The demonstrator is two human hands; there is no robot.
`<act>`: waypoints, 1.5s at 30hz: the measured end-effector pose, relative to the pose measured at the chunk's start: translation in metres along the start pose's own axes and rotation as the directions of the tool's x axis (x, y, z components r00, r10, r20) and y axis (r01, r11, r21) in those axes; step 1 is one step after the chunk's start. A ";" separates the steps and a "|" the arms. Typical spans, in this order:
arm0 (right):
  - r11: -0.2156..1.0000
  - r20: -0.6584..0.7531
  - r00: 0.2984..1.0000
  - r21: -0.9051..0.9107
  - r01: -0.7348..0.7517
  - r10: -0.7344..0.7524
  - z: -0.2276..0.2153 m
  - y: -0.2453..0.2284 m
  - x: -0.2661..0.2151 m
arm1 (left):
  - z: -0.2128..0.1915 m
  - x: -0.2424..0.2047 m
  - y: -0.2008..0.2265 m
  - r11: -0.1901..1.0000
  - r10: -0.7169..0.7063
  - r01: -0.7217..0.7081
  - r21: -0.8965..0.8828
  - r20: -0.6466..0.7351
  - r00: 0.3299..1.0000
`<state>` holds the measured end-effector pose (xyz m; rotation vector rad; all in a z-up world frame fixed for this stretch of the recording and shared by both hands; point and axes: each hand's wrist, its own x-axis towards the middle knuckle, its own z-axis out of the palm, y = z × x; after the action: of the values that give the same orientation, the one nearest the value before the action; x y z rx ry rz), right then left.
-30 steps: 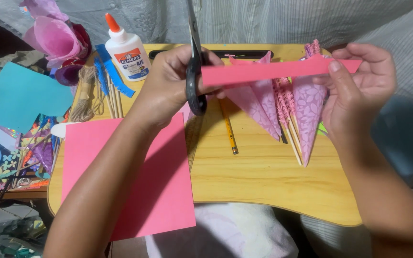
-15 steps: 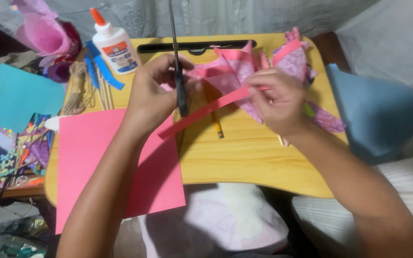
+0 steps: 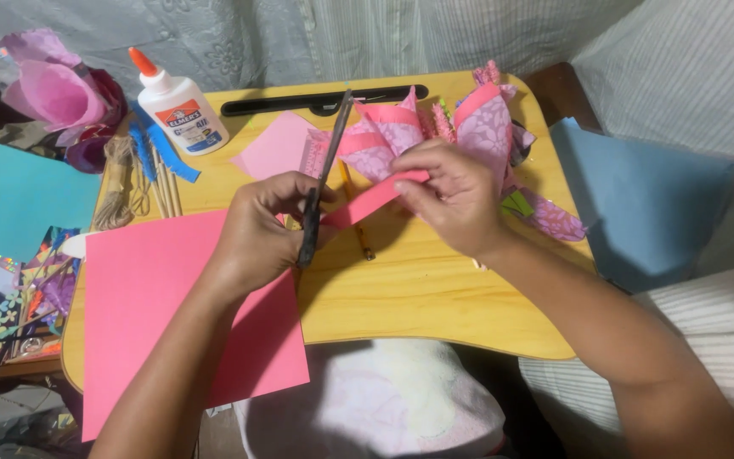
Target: Using scissors to create a decorative fringe on a strip of pink paper for a craft project.
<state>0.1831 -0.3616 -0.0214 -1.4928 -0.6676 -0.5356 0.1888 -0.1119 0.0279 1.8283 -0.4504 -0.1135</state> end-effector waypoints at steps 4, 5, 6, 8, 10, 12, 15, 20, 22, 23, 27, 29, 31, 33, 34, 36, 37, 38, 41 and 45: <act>0.984 -0.076 0.995 -0.174 0.050 -0.064 -0.037 -0.017 0.022 | -0.023 0.007 0.007 0.998 0.040 -0.040 0.041 -0.010 0.999; 0.955 -0.104 0.990 -0.291 0.056 -0.090 -0.048 -0.018 0.025 | -0.030 0.010 0.009 0.998 0.017 -0.015 0.065 -0.027 0.999; 0.911 -0.131 0.984 -0.407 0.059 -0.122 -0.059 -0.019 0.028 | -0.036 0.013 0.010 0.996 -0.002 0.006 0.089 -0.042 0.999; 0.872 -0.065 0.991 -0.484 0.074 -0.120 -0.058 -0.025 0.030 | -0.045 0.023 0.012 0.995 -0.001 0.008 0.097 -0.072 0.997; 0.827 0.002 0.994 -0.554 0.093 -0.110 -0.056 -0.016 0.027 | -0.055 0.032 0.009 0.994 -0.001 0.012 0.104 -0.104 0.995; 0.637 0.281 0.960 -0.743 0.204 0.021 -0.055 0.010 0.017 | -0.068 0.039 0.001 0.989 -0.008 0.031 0.147 -0.155 0.988; 0.496 0.383 0.854 -0.850 0.176 0.353 -0.021 -0.016 0.008 | -0.077 0.049 -0.012 0.992 -0.033 0.049 0.117 -0.142 0.989; 0.529 0.484 0.748 -0.822 0.212 0.453 0.000 -0.020 0.000 | -0.081 0.054 -0.033 0.994 -0.035 0.047 0.094 -0.126 0.991; 0.555 0.507 0.737 -0.804 0.216 0.448 0.003 -0.019 -0.006 | -0.082 0.054 -0.038 0.994 -0.028 0.041 0.103 -0.127 0.992; 0.566 0.525 0.731 -0.791 0.231 0.436 0.003 -0.016 -0.009 | -0.083 0.055 -0.040 0.994 -0.022 0.036 0.108 -0.123 0.992; 0.600 0.558 0.750 -0.751 0.275 0.355 0.004 -0.010 -0.015 | -0.078 0.051 -0.028 0.995 -0.012 0.022 0.102 -0.096 0.995; 0.649 0.540 0.788 -0.719 0.249 0.296 0.003 -0.008 -0.014 | -0.074 0.048 -0.020 0.996 0.005 0.000 0.094 -0.051 0.999; 0.695 0.517 0.823 -0.682 0.229 0.236 0.003 -0.004 -0.013 | -0.064 0.046 -0.007 0.996 0.024 -0.023 0.086 -0.007 1.000; 0.918 0.329 0.906 -0.372 -0.136 0.267 0.004 0.001 -0.016 | -0.048 0.041 0.009 0.998 0.047 -0.052 0.039 0.134 0.990; 0.918 0.332 0.904 -0.372 -0.136 0.269 0.005 0.006 -0.018 | -0.034 0.041 0.016 0.998 0.046 -0.051 0.037 0.131 0.990; 0.868 0.172 0.902 0.252 -0.428 0.395 0.007 0.016 -0.024 | -0.007 0.041 0.031 0.994 0.107 -0.106 -0.016 0.246 0.963; 0.868 0.173 0.903 0.251 -0.428 0.394 0.008 0.022 -0.027 | 0.001 0.039 0.035 0.994 0.108 -0.107 -0.016 0.245 0.963; 0.856 0.107 0.927 0.358 -0.374 0.360 0.010 0.028 -0.030 | 0.009 0.038 0.040 0.995 0.099 -0.096 -0.023 0.257 0.961; 0.820 -0.057 0.918 0.473 -0.322 0.393 0.010 0.016 -0.024 | 0.014 0.048 0.028 0.992 0.116 -0.102 -0.073 0.226 0.967; 0.812 -0.212 0.866 0.499 -0.303 0.453 -0.010 0.003 -0.010 | -0.012 0.053 0.027 0.978 0.158 -0.148 -0.149 0.058 0.986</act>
<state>0.1789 -0.3722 -0.0297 -1.0222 -0.1924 -0.2707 0.2342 -0.1267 0.0652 1.6457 -0.6152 -0.1009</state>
